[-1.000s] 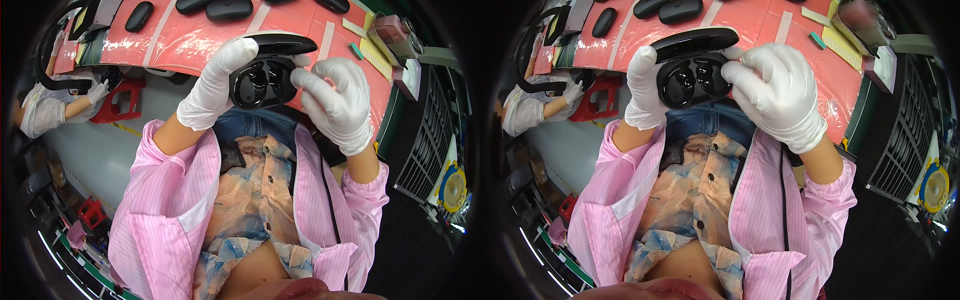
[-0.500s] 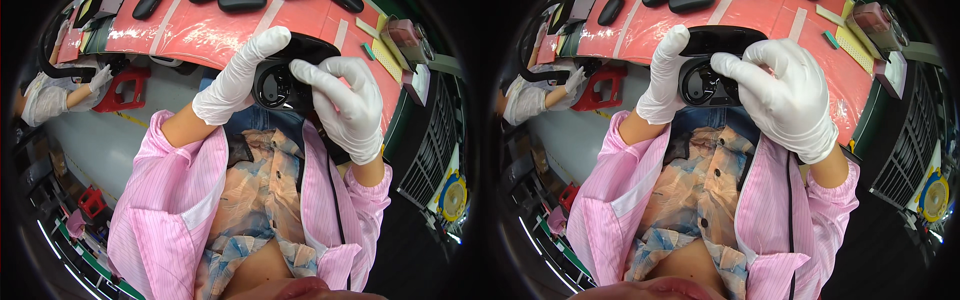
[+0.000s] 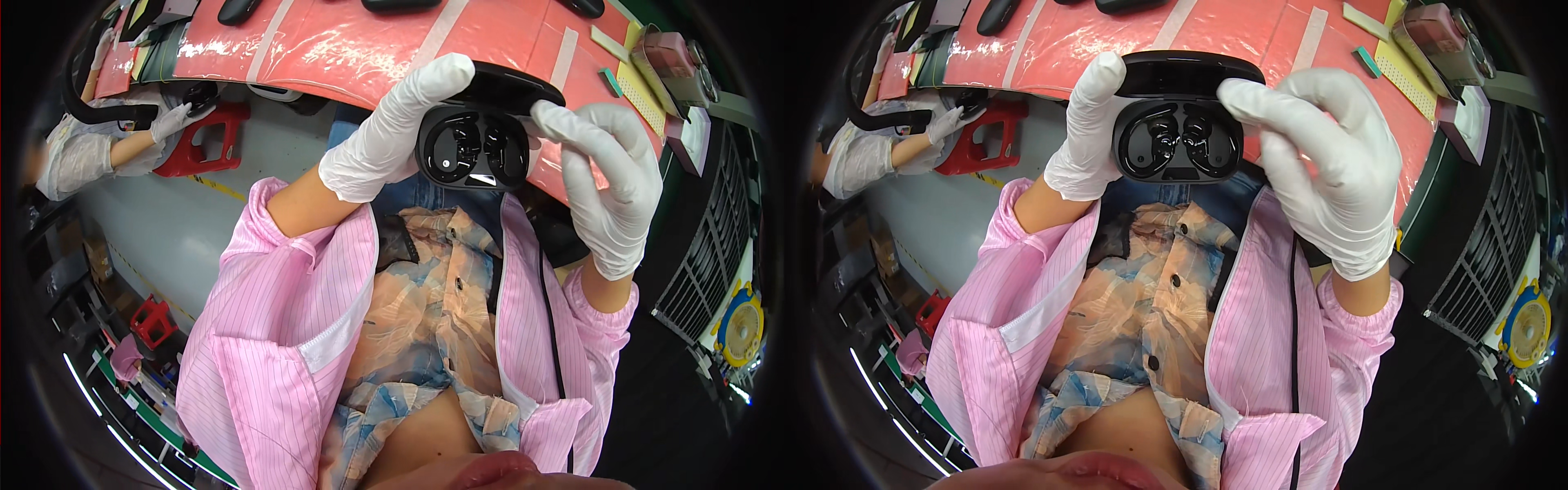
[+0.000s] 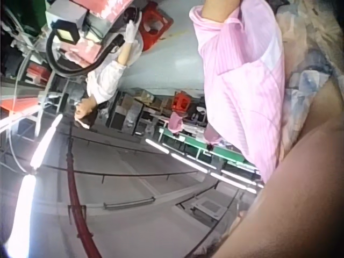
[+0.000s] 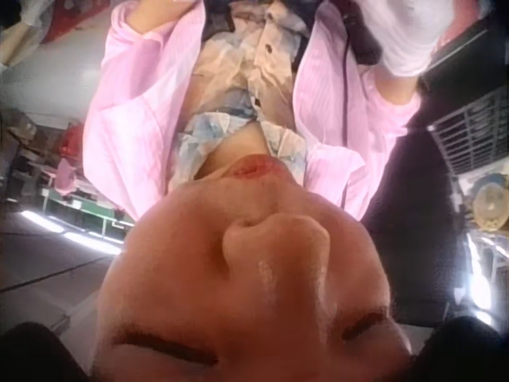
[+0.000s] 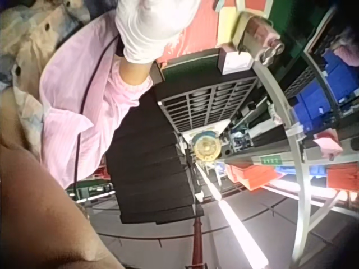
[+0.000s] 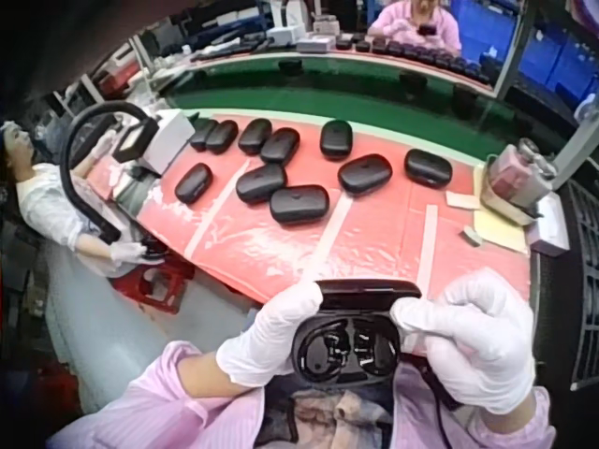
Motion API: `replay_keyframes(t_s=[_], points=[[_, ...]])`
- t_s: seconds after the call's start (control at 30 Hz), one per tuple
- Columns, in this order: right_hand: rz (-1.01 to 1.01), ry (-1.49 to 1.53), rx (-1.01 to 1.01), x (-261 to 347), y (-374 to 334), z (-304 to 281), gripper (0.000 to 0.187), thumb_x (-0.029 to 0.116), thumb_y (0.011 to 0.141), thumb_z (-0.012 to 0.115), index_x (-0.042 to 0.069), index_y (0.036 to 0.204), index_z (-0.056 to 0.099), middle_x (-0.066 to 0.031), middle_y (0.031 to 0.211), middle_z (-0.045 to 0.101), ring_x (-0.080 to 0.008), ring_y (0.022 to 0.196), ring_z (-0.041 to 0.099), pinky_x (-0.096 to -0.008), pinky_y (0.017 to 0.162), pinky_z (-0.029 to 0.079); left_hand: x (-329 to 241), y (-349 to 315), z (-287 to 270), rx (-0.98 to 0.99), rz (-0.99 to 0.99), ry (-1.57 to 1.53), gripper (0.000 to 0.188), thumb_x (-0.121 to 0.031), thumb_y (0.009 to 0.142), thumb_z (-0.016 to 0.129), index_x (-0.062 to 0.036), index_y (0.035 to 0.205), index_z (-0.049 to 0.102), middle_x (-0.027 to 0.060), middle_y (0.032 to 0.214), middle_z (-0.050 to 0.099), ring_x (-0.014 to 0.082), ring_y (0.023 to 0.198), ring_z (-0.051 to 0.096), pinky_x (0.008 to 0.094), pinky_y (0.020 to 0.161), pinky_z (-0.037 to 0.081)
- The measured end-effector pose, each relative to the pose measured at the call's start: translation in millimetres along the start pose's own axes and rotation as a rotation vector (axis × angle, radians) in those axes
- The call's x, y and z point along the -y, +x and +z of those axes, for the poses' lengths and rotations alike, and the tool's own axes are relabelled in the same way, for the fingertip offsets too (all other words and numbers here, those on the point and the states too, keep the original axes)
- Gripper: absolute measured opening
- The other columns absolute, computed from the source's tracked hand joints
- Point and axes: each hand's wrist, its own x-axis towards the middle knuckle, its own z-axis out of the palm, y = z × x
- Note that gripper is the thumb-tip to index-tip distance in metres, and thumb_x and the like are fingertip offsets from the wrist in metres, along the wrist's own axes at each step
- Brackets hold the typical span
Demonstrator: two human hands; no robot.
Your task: Inspecting and wiping earbud charging cases at a factory workbench.
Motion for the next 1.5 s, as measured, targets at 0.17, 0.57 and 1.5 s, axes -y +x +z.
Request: replay_keyframes(t_s=[0.17, 0.57, 1.5], points=[[0.295, 0.348, -0.335, -25, -35, 13, 0.023, -0.008, 0.085, 0.057, -0.003, 0.104, 0.067, -0.0108, 0.100, 0.065, -0.0173, 0.094, 0.062, -0.0278, 0.085, 0.050, -1, 14, 16, -0.291, -0.072, -0.331, 0.079, -0.066, 0.089, 0.048, 0.0011, 0.130, 0.050, 0.0230, 0.117, 0.061, 0.0375, 0.107, 0.064, 0.0461, 0.091, 0.055], [0.653, 0.640, -0.510, -36, -52, 45, 0.021, 0.003, 0.092, 0.060, -0.005, 0.110, 0.066, -0.0092, 0.108, 0.066, -0.0129, 0.092, 0.059, -0.0288, 0.088, 0.046, 3, 12, 13, -0.305, -0.115, -0.395, 0.078, -0.067, 0.091, 0.045, -0.0016, 0.133, 0.051, 0.0267, 0.126, 0.057, 0.0396, 0.113, 0.061, 0.0457, 0.093, 0.055], [0.251, -0.004, -0.366, -28, -32, 53, 0.032, -0.002, 0.078, 0.061, 0.009, 0.106, 0.073, -0.0052, 0.080, 0.057, -0.0194, 0.072, 0.056, -0.0300, 0.066, 0.046, 28, 11, -10, -0.271, -0.394, -0.705, 0.039, -0.025, 0.098, 0.052, 0.0065, 0.120, 0.053, 0.0204, 0.111, 0.063, 0.0320, 0.098, 0.066, 0.0378, 0.078, 0.061]])
